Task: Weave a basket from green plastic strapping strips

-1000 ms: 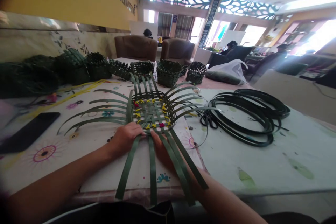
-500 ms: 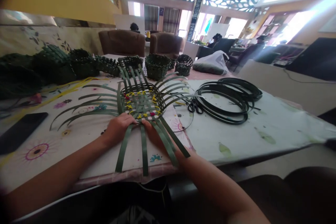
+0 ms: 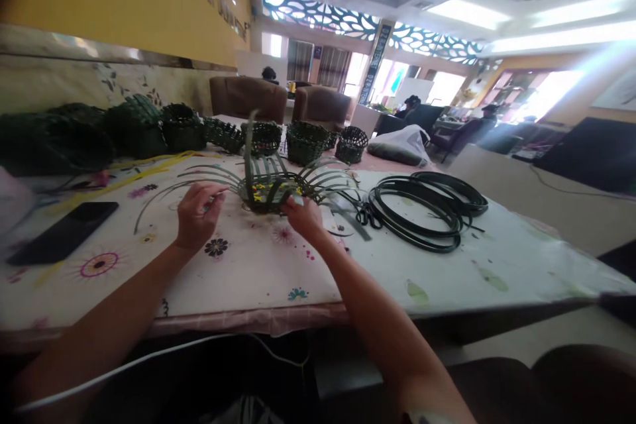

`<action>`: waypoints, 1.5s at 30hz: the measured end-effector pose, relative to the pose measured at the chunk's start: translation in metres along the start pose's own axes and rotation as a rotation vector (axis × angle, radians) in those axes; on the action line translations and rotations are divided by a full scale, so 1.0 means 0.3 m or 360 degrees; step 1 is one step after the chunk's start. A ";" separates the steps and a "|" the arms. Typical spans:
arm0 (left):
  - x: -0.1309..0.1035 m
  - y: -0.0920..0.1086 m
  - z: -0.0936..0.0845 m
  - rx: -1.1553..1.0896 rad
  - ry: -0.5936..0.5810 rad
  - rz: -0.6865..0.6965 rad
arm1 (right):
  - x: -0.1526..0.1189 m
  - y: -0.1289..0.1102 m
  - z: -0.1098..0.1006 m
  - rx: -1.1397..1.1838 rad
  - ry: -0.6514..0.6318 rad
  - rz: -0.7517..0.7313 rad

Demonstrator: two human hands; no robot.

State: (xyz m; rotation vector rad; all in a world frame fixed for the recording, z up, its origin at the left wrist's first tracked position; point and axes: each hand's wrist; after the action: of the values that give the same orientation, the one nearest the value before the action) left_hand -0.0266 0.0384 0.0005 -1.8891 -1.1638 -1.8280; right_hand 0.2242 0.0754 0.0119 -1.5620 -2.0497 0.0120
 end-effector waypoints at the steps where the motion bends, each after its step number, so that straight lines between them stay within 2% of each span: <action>1: 0.003 -0.016 -0.003 0.0015 -0.0002 -0.0052 | 0.038 -0.005 -0.028 0.0048 0.0004 0.0042; 4: 0.003 -0.049 0.001 0.0008 -0.0046 -0.0138 | 0.129 -0.036 -0.112 0.0200 0.0025 0.0046; 7: 0.004 -0.050 0.006 0.0058 -0.0038 -0.0054 | 0.171 -0.088 -0.168 0.0300 -0.0050 0.0023; 12: 0.018 -0.032 0.002 0.0109 -0.0016 0.0198 | 0.181 -0.201 -0.217 0.0296 -0.0179 -0.0027; 18: 0.022 -0.039 -0.001 0.0070 -0.0008 0.0142 | 0.166 -0.322 -0.278 0.0251 -0.0362 0.0060; 23: 0.029 -0.052 -0.013 -0.0030 0.0050 0.0220 | 0.146 -0.353 -0.276 0.0384 -0.0446 0.0162; 29: 0.037 -0.061 -0.015 -0.0083 0.0049 0.0197 | 0.123 -0.370 -0.261 0.0470 -0.0397 0.0264; 33: 0.044 -0.064 -0.013 -0.0086 0.0052 0.0216 | 0.129 -0.379 -0.264 0.0379 -0.0360 0.0208; 38: 0.050 -0.063 -0.018 0.0042 -0.0071 0.0326 | 0.136 -0.391 -0.271 0.0308 -0.0403 0.0162; 41: 0.044 -0.060 -0.019 0.0221 -0.0125 0.0293 | 0.126 -0.397 -0.271 0.0269 -0.0396 0.0131; 45: 0.032 -0.055 -0.009 0.0261 -0.0104 0.0278 | 0.102 -0.380 -0.262 0.0217 -0.0438 0.0041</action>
State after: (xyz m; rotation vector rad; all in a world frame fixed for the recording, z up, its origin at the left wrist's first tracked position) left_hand -0.0409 0.0507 0.0043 -1.9038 -1.0946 -1.5424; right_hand 0.1519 0.0411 0.1288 -1.5724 -2.1835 0.3885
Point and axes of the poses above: each hand's wrist, its own x-axis towards the middle knuckle, its own z-axis out of the palm, y = z × x, and after that the axes turned 10 degrees about y, right-handed
